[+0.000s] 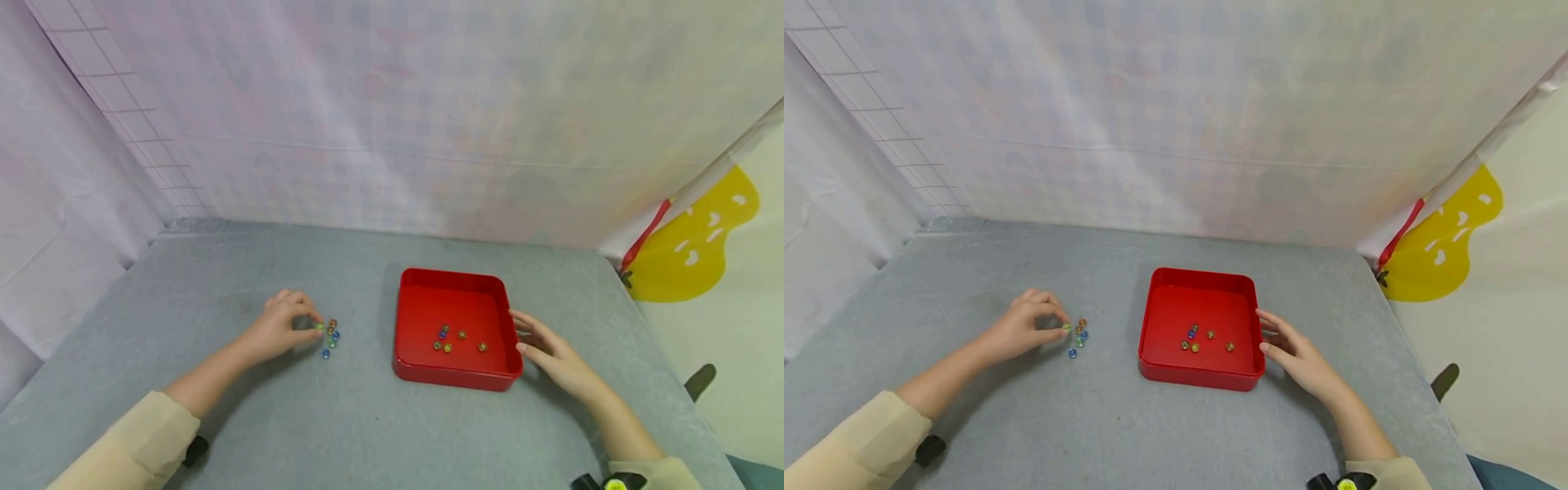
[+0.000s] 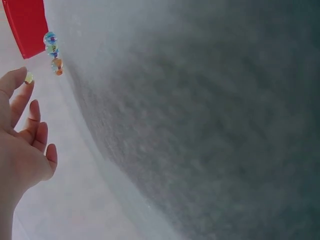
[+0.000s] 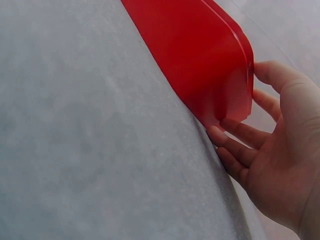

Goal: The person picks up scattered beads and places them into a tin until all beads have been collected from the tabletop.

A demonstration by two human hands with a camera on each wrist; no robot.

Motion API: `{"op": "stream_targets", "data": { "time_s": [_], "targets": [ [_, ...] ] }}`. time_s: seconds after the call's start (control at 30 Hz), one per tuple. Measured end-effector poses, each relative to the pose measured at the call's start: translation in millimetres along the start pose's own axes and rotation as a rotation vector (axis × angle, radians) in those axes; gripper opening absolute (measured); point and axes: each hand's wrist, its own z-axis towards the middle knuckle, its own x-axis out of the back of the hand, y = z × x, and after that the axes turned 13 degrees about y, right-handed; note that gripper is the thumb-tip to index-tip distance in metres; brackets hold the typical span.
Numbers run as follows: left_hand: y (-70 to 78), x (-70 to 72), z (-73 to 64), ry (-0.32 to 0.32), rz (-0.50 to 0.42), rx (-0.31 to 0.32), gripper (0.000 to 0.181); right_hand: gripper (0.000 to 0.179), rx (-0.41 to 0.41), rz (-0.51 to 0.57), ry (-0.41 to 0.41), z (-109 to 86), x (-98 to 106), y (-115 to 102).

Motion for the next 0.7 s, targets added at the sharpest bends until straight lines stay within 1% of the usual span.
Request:
{"op": "stream_targets", "data": {
  "time_s": [0.13, 0.37, 0.5, 0.7],
  "targets": [
    [1.6, 1.7, 0.3, 0.001, -0.002, 0.001, 0.014, 0.055, -0.003, -0.009, 0.006, -0.6, 0, -1],
    [6.4, 3.6, 0.8, -0.007, -0.002, 0.005, 0.014, 0.055, 0.038, -0.001, 0.005, -0.8, 0, -4],
    [8.8, 2.8, 2.3, -0.006, -0.007, 0.007, 0.015, 0.055, 0.048, 0.002, 0.007, -0.9, 0, -4],
    [11.2, 1.9, 4.9, 0.004, -0.017, 0.016, 0.016, 0.056, 0.028, -0.007, 0.005, -0.8, 0, -5]
  ]
}}
